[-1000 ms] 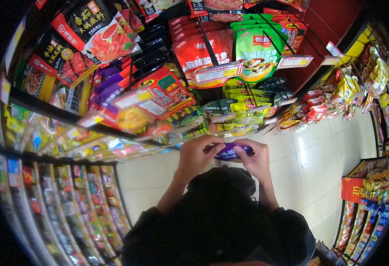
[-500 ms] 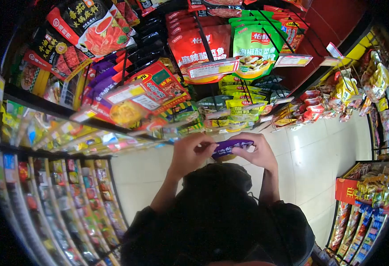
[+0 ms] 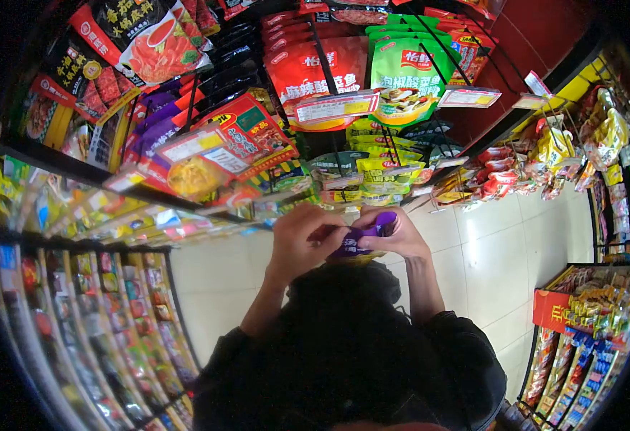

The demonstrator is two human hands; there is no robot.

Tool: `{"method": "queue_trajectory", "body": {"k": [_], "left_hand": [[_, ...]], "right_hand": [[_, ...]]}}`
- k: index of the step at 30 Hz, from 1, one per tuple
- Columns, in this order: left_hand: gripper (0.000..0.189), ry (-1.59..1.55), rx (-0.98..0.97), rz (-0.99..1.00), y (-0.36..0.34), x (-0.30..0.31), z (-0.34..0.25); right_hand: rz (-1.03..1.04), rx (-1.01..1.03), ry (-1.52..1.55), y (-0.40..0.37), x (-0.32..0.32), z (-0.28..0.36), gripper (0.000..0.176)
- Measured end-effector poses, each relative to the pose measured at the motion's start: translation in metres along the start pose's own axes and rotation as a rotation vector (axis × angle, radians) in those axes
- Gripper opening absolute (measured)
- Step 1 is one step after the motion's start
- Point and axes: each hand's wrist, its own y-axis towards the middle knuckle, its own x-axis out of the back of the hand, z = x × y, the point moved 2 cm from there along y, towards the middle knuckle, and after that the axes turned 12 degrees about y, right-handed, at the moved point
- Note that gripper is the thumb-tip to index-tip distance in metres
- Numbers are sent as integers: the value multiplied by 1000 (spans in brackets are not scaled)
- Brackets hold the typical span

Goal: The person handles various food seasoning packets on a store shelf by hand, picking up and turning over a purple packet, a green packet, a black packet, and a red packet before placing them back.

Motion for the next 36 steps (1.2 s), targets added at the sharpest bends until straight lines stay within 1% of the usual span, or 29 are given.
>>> {"method": "queue_trajectory", "body": {"k": [4,7,9,10,13,15,18,21,22,25,28,31,34,36], "left_hand": [[13,-14,-22,-1,4,5,-7],[11,-232,75,94,2,-1,-4],[11,-311,132,188,-2,-4,0],[11,-350,159,236,-4,-6,3],[12,-452,177,223,-7,-17,7],[13,-471,150,221,-6,-20,7],[14,-513,131,223,-2,-22,3],[16,-542,144,232,1,-24,1],[17,-550,153,235,2,-25,1],[17,-544,194,279,0,-25,2],[10,-568,225,261,-2,-27,2],[15,-563,199,233,-4,-31,5],[11,-559,240,179,-4,-35,4],[9,-541,267,120,-3,-41,6]], "right_hand": [[8,44,41,0,1,-2,21],[36,72,82,0,2,-4,21],[60,82,142,-2,2,-10,22],[68,65,199,-3,2,-14,23],[76,11,389,-8,5,-32,28],[61,-43,541,-11,6,-45,32],[67,-9,707,-14,2,-55,38],[-8,-69,785,-21,7,-67,41],[45,-57,808,-20,8,-69,44],[27,-43,781,-20,10,-68,46],[36,-9,750,-18,8,-60,47],[13,-52,770,-20,15,-69,47],[-7,-29,801,-19,17,-75,45],[-183,-17,776,-18,12,-78,41]]}}
